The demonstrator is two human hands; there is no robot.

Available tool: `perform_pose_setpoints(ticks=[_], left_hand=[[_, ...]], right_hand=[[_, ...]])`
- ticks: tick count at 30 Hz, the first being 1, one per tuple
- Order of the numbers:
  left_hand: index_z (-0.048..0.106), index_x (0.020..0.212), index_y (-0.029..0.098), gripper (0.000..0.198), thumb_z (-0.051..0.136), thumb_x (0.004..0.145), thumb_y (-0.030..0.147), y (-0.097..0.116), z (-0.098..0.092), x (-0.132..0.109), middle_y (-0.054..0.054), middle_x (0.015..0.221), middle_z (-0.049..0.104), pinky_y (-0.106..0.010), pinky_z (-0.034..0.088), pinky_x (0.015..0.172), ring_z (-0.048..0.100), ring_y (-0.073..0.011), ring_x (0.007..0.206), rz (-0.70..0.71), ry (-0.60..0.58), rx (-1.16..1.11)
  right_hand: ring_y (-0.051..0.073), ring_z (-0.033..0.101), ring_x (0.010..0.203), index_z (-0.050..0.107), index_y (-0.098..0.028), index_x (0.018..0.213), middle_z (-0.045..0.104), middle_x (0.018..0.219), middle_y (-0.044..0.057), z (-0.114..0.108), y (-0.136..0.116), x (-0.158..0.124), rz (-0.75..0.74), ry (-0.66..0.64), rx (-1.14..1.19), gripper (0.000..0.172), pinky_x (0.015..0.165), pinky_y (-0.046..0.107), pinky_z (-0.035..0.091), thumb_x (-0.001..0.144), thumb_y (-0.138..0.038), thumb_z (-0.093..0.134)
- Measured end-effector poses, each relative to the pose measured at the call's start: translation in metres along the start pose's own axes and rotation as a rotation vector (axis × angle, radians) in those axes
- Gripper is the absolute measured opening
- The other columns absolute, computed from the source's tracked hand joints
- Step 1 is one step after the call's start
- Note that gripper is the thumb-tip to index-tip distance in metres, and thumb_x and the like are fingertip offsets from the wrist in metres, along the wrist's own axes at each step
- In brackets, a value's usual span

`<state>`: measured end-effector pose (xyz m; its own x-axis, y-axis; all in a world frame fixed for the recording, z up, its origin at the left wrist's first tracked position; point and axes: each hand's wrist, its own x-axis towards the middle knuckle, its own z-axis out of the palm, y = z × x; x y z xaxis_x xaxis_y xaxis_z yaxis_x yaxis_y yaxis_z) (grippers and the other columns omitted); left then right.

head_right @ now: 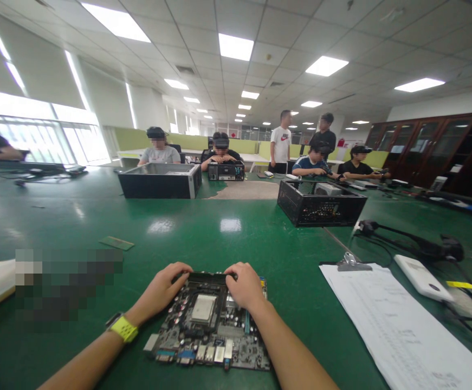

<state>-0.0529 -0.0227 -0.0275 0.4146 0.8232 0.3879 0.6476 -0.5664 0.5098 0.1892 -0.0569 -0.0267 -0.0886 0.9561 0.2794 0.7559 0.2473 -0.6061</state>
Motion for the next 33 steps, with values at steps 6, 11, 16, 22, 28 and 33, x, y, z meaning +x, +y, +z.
perform_pose_setpoints(ticks=[6, 11, 16, 22, 28, 33], left_hand=[[0.062, 0.094, 0.02, 0.021, 0.043, 0.088, 0.027, 0.0, 0.0004, 0.0003, -0.004, 0.094, 0.066, -0.036, 0.045, 0.085, 0.058, -0.02, 0.092, -0.004, 0.002, 0.003], [0.062, 0.093, 0.02, 0.02, 0.043, 0.088, 0.028, 0.0008, -0.0002, -0.0004, -0.004, 0.093, 0.066, -0.036, 0.046, 0.085, 0.059, -0.0203, 0.091, -0.007, 0.005, 0.005], [0.061, 0.092, 0.021, 0.019, 0.043, 0.087, 0.027, 0.0005, 0.0, -0.001, -0.004, 0.093, 0.066, -0.035, 0.047, 0.083, 0.059, -0.0201, 0.09, 0.003, 0.01, 0.009], [0.062, 0.093, 0.021, 0.019, 0.044, 0.087, 0.026, 0.0014, -0.0003, -0.0013, -0.003, 0.093, 0.067, -0.034, 0.046, 0.084, 0.06, -0.02, 0.091, 0.0, 0.01, 0.017], [0.062, 0.093, 0.021, 0.018, 0.046, 0.086, 0.026, -0.0001, 0.0012, -0.0015, -0.003, 0.093, 0.066, -0.034, 0.046, 0.084, 0.06, -0.0197, 0.09, 0.002, 0.02, 0.004], [0.062, 0.093, 0.021, 0.018, 0.046, 0.086, 0.026, 0.0003, 0.0008, -0.001, -0.004, 0.094, 0.066, -0.035, 0.046, 0.085, 0.06, -0.0201, 0.091, -0.002, 0.018, -0.004]], right_hand=[[0.016, 0.054, 0.09, 0.069, -0.023, 0.086, 0.068, 0.091, 0.0, 0.0002, -0.0001, 0.0002, 0.015, -0.005, -0.016, 0.02, 0.082, 0.026, 0.037, 0.078, -0.021, 0.051], [0.016, 0.055, 0.091, 0.069, -0.023, 0.087, 0.068, 0.093, 0.0, -0.0006, -0.0007, 0.0001, 0.019, -0.014, -0.022, 0.02, 0.084, 0.026, 0.037, 0.078, -0.021, 0.052], [0.017, 0.055, 0.091, 0.069, -0.023, 0.086, 0.067, 0.093, 0.001, -0.0011, -0.0023, -0.0002, 0.024, -0.014, -0.028, 0.019, 0.084, 0.027, 0.038, 0.078, -0.022, 0.052], [0.016, 0.055, 0.09, 0.069, -0.023, 0.085, 0.067, 0.091, 0.0, -0.0007, -0.0023, 0.0001, 0.014, -0.007, -0.017, 0.019, 0.083, 0.027, 0.038, 0.078, -0.022, 0.052], [0.017, 0.055, 0.091, 0.069, -0.022, 0.086, 0.067, 0.092, 0.001, 0.0001, -0.0014, -0.0004, 0.015, -0.006, -0.013, 0.018, 0.084, 0.027, 0.037, 0.079, -0.022, 0.052], [0.017, 0.055, 0.091, 0.069, -0.022, 0.087, 0.067, 0.093, 0.001, -0.001, -0.0028, -0.0006, 0.024, -0.018, -0.026, 0.018, 0.085, 0.027, 0.038, 0.08, -0.023, 0.052]])
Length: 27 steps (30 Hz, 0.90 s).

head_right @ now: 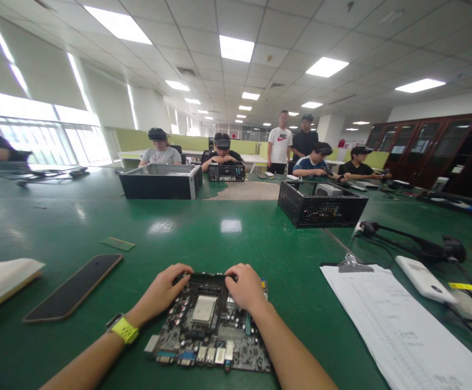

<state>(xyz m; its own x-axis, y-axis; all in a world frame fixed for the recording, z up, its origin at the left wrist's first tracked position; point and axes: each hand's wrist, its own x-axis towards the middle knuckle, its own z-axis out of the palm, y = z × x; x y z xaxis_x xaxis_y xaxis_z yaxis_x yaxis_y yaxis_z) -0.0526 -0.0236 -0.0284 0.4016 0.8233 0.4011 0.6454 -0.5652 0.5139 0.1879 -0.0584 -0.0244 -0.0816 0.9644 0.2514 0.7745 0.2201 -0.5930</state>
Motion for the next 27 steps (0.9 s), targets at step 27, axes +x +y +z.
perform_pose_setpoints(ticks=[27], left_hand=[[0.062, 0.094, 0.021, 0.019, 0.047, 0.084, 0.027, 0.0026, -0.0021, -0.0005, -0.004, 0.095, 0.067, -0.035, 0.047, 0.086, 0.061, -0.0204, 0.092, -0.006, 0.0, -0.024]], right_hand=[[0.017, 0.056, 0.091, 0.069, -0.023, 0.087, 0.068, 0.092, 0.001, 0.0015, 0.0004, 0.0004, 0.0, 0.01, -0.005, 0.017, 0.083, 0.028, 0.038, 0.08, -0.025, 0.053]])
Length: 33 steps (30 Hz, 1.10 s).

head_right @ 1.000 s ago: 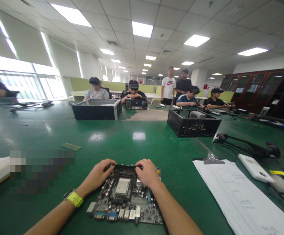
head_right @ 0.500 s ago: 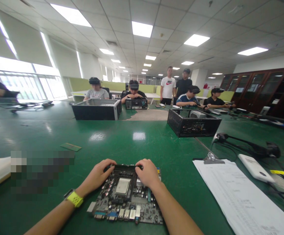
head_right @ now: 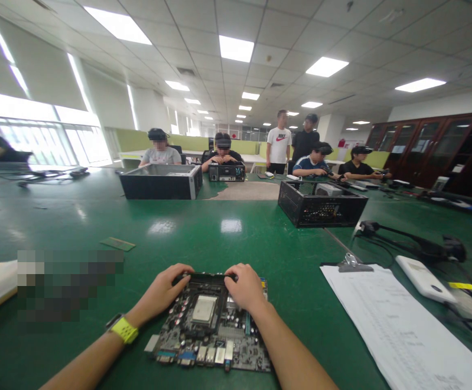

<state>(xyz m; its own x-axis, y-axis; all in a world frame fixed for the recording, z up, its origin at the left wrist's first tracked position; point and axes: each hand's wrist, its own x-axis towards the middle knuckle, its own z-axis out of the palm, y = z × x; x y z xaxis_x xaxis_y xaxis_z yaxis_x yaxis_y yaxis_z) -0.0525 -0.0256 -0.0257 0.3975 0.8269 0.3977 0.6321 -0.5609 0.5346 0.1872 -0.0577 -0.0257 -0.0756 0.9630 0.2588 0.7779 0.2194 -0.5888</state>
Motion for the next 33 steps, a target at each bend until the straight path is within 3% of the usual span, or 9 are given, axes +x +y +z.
perform_pose_setpoints(ticks=[33], left_hand=[[0.06, 0.097, 0.02, 0.021, 0.044, 0.088, 0.03, -0.0032, 0.0029, 0.0009, -0.004, 0.098, 0.066, -0.034, 0.046, 0.087, 0.06, -0.02, 0.094, -0.003, -0.011, 0.002]], right_hand=[[0.017, 0.055, 0.091, 0.067, -0.023, 0.093, 0.067, 0.094, 0.001, -0.0013, 0.0016, 0.0006, -0.006, 0.008, 0.022, 0.02, 0.084, 0.028, 0.038, 0.079, -0.028, 0.054]])
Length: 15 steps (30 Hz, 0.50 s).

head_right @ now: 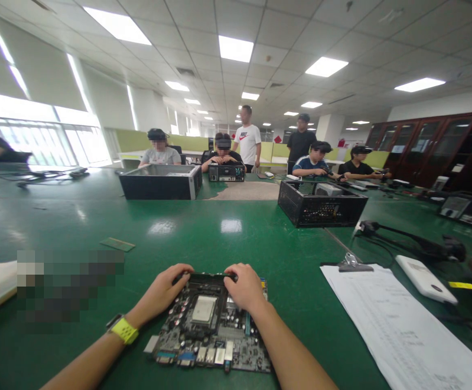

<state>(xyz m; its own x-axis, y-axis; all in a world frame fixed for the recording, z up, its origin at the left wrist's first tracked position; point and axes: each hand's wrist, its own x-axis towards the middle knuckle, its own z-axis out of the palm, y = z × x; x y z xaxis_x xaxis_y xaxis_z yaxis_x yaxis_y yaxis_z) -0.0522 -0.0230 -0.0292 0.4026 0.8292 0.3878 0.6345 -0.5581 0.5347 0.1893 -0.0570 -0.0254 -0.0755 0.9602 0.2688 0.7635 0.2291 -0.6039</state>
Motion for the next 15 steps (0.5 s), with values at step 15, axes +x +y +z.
perform_pose_setpoints(ticks=[15], left_hand=[[0.06, 0.1, 0.018, 0.032, 0.045, 0.085, 0.043, -0.016, -0.01, 0.006, -0.006, 0.094, 0.067, -0.035, 0.049, 0.083, 0.063, -0.0211, 0.088, -0.131, 0.277, 0.035]], right_hand=[[0.045, 0.02, 0.133, 0.042, -0.024, 0.137, 0.03, 0.147, 0.015, 0.032, -0.133, -0.075, -0.09, -0.303, -0.235, 0.077, 0.1, 0.069, 0.016, 0.076, -0.073, 0.038]])
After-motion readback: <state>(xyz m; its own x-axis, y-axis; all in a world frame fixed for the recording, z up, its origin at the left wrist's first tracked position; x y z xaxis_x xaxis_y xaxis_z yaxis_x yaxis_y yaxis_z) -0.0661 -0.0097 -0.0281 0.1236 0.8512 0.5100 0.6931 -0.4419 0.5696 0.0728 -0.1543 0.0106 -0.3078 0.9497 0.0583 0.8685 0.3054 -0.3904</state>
